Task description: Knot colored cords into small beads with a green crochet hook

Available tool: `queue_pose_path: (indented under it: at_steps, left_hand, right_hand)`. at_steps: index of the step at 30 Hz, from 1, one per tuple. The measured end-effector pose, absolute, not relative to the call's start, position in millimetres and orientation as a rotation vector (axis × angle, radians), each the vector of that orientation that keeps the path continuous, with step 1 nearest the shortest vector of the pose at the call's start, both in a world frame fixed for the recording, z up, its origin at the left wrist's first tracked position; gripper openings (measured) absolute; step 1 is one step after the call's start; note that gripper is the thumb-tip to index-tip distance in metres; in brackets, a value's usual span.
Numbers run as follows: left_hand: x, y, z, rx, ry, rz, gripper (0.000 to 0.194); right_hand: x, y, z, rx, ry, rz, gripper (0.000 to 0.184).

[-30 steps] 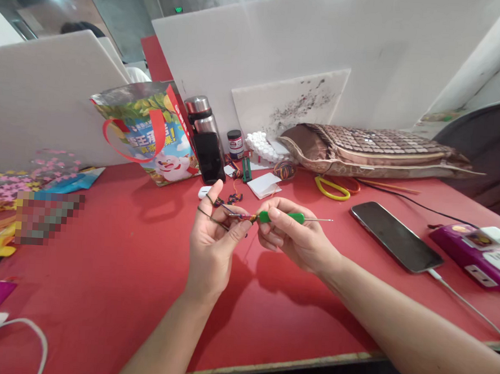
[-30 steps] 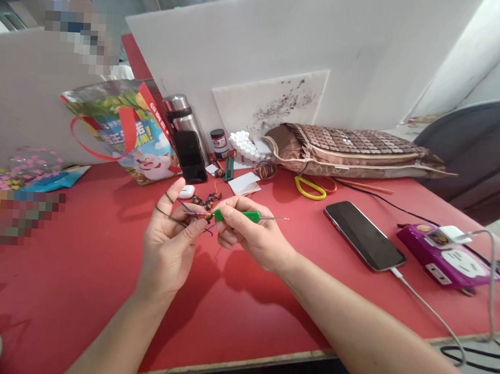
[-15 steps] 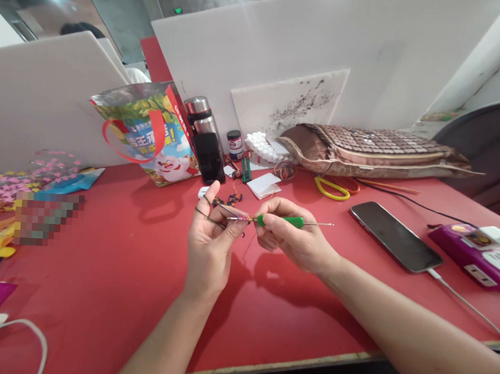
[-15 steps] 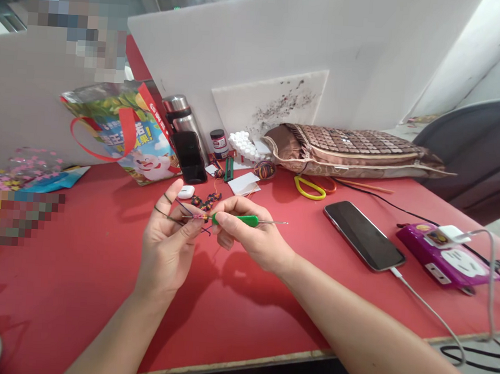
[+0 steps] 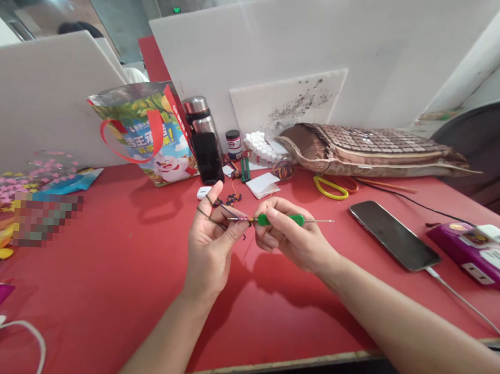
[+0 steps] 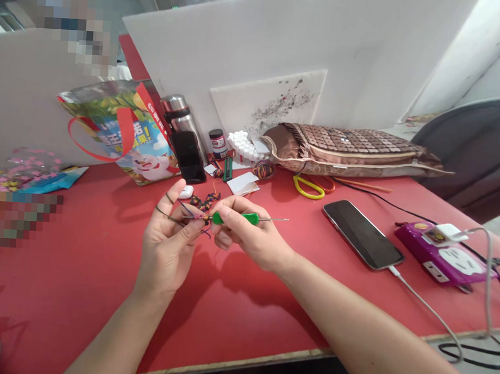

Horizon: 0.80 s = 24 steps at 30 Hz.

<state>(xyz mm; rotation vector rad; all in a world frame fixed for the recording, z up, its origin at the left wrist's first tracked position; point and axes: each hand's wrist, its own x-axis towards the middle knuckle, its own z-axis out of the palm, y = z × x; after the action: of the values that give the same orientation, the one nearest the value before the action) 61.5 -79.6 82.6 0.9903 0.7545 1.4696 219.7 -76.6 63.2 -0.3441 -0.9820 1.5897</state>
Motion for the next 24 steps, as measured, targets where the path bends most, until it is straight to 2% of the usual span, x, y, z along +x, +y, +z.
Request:
queue_pose_path:
  at_steps: [11, 18, 24]
  left_hand:
    - [61.8, -78.8, 82.8, 0.984, 0.764, 1.488, 0.067]
    - [60.6, -78.3, 83.5, 0.989, 0.782, 1.495, 0.077]
    - [59.4, -78.7, 82.8, 1.06, 0.781, 1.518, 0.074]
  right_hand:
    - [218.7, -76.4, 62.1, -0.468, -1.019, 1.44, 0.026]
    - [224.5, -76.0, 69.1, -0.438, -1.028, 1.478, 0.026]
    - [238.0, -74.5, 71.5, -0.406, -1.102, 1.613, 0.023]
